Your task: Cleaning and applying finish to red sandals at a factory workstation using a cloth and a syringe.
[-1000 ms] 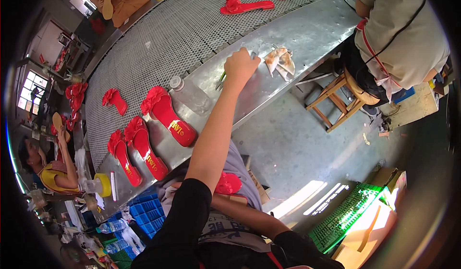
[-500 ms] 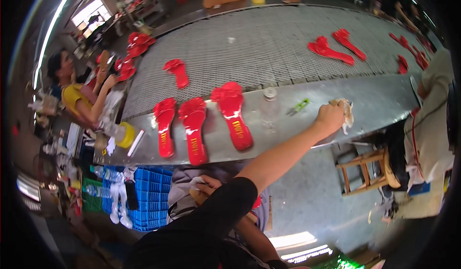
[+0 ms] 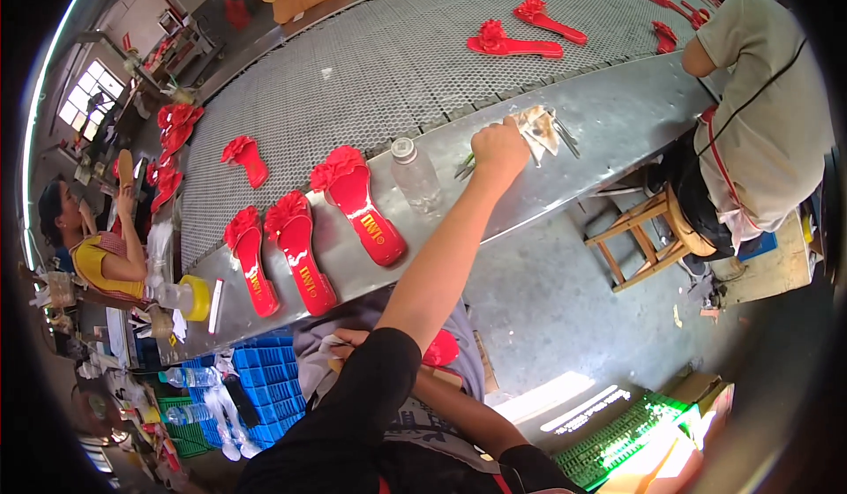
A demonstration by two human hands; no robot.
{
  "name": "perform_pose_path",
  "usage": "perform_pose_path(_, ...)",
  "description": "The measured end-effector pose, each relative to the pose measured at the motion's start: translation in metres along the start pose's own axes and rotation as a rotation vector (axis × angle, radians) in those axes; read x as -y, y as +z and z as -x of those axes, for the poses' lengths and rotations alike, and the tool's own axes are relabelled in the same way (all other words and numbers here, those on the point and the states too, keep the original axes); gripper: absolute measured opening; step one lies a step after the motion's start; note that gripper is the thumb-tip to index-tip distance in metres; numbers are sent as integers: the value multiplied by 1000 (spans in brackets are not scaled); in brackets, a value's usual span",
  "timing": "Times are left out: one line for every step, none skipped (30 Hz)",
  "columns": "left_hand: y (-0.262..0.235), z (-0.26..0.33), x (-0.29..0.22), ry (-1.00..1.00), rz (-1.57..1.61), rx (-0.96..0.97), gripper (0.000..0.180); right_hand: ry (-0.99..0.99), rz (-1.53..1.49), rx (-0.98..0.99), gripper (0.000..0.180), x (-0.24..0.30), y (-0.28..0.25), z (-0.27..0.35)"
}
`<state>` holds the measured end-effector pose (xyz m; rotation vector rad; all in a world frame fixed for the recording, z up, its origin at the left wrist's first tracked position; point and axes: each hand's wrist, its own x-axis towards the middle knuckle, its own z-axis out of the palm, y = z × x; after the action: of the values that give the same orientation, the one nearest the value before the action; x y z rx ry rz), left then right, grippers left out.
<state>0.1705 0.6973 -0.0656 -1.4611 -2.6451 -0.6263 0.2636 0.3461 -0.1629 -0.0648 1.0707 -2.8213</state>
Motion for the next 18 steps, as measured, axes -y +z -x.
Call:
perform_pose_path(-1, 0, -3, 17, -29, 46, 30, -2, 0, -17, 15, -2, -2, 0)
perform_pose_path(-1, 1, -8, 54, -89, 49, 26, 100, -133, -37, 16, -4, -4, -1)
perform_pose_path(-1, 3, -13, 60, -79, 52, 26, 202, -266, -55, 17, -5, -7, -1)
perform_pose_path(-1, 6, -19, 71, -56, 32, 27, 199, -264, -67, 17, -5, -11, -3)
perform_pose_path(-8, 11, -22, 71, -42, 5, 27, 257, -234, -45, 16, -2, -12, -6)
perform_pose_path(-13, 18, -26, 67, -41, 1, 27, 316, -203, -23, 18, 1, -12, -8)
perform_pose_path(-18, 29, -32, 85, -6, -25, 28, 314, -204, -31, 18, 2, -12, -8)
perform_pose_path(-19, 35, -35, 103, 29, -51, 28, 164, -17, -1, 17, 4, -10, -9)
perform_pose_path(-11, 36, -34, 108, 36, -46, 28, 14, 170, 28, 17, 4, -9, -9)
perform_pose_path(5, 36, -30, 142, 17, 29, 28, 12, 168, 17, 17, 2, -9, -10)
perform_pose_path(13, 37, -29, 177, -3, 105, 27, 53, 38, 9, 17, 0, -9, -11)
perform_pose_path(14, 38, -29, 174, 6, 107, 27, 103, -90, 8, 17, -3, -8, -8)
perform_pose_path(12, 36, -29, 166, 7, 93, 28, 105, -88, 2, 17, -5, -8, -9)
perform_pose_path(11, 35, -28, 155, 8, 80, 30, 92, -94, -5, 18, -9, -6, -8)
perform_pose_path(9, 35, -27, 149, 13, 83, 30, 81, -102, -12, 19, -14, -5, -7)
perform_pose_path(8, 37, -24, 130, -10, 67, 35, 93, -107, -12, 19, -18, -6, -6)
perform_pose_path(4, 40, -20, 104, -34, 52, 40, 236, -219, 56, 19, -20, -12, -9)
perform_pose_path(-12, 50, -26, 86, -22, 81, 49, 371, -335, 122, 19, -19, -19, -11)
